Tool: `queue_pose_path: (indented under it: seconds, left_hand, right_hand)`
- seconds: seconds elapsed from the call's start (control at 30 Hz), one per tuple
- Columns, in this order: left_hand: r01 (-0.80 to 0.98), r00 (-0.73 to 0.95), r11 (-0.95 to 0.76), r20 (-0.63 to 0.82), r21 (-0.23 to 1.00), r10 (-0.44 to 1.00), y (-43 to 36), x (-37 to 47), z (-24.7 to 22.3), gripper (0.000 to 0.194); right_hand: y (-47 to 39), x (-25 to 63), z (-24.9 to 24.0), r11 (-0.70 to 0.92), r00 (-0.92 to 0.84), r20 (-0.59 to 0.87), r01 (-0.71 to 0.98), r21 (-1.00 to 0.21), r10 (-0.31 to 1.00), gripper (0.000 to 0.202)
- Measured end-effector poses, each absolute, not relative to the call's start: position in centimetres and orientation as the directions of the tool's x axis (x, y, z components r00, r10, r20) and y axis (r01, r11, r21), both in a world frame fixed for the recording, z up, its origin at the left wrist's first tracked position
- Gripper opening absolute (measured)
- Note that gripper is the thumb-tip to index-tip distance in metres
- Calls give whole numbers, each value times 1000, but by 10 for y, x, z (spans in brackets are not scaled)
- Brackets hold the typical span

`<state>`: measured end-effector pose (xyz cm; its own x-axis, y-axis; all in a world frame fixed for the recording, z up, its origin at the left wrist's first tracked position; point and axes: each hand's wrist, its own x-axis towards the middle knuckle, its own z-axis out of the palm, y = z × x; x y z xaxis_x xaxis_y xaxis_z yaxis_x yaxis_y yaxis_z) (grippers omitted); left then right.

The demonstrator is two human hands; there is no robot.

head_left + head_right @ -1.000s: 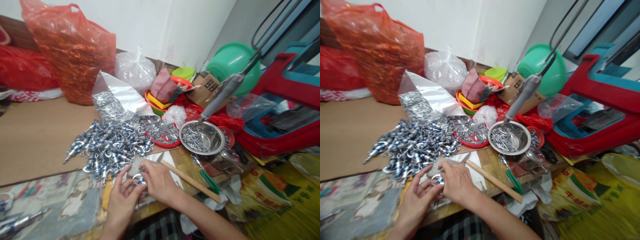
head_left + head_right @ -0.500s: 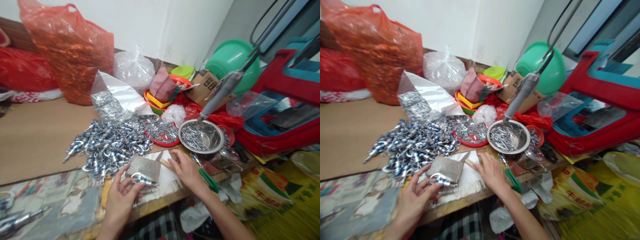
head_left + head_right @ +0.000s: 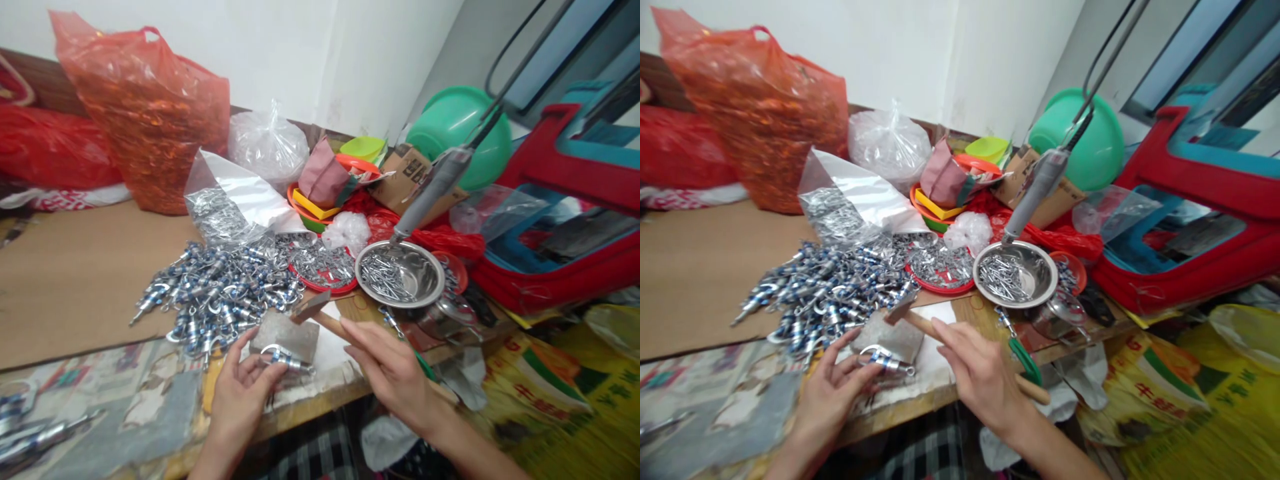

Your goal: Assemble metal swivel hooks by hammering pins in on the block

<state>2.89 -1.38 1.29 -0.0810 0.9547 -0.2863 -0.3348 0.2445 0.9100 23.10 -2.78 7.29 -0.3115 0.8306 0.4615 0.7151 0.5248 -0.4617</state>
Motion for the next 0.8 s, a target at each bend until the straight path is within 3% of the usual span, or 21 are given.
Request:
queue_pose_path:
  seconds: [0.07,0.2,0.33,0.43,0.57,0.67,0.73,0.8]
  left_hand:
    - [-347,-79,244,-288,906,954,-14,28,13,73]
    - [-355,-69,245,-286,902,956,-13,26,15,73]
    - [-337,-83,259,-303,905,949,-13,30,18,72]
    - [-350,-68,269,-310,897,948,-16,35,22,74]
    - [-307,-201,208,-277,929,940,-22,11,29,74]
    - [-82,-505,91,-120,992,855,-24,-43,37,74]
    - [177,-684,194,-21,965,729,-26,-84,40,68]
    - [394,-721,330,66,858,690,-32,-115,37,58]
  right_hand:
    - [-33,224,75,564,-391,433,716,-411,812,46]
    - [-36,219,67,513,-465,216,786,-346,858,50]
    - [-39,220,59,483,-385,307,789,-380,871,48]
    - [-39,223,52,447,-372,250,776,-444,894,44]
    - [-28,241,36,298,-166,286,803,-516,944,36]
    - [-15,263,21,136,-22,220,842,-522,975,39]
    - [-9,273,10,74,2,153,869,-488,988,39]
    - [-6,277,0,66,-8,142,911,-407,990,39]
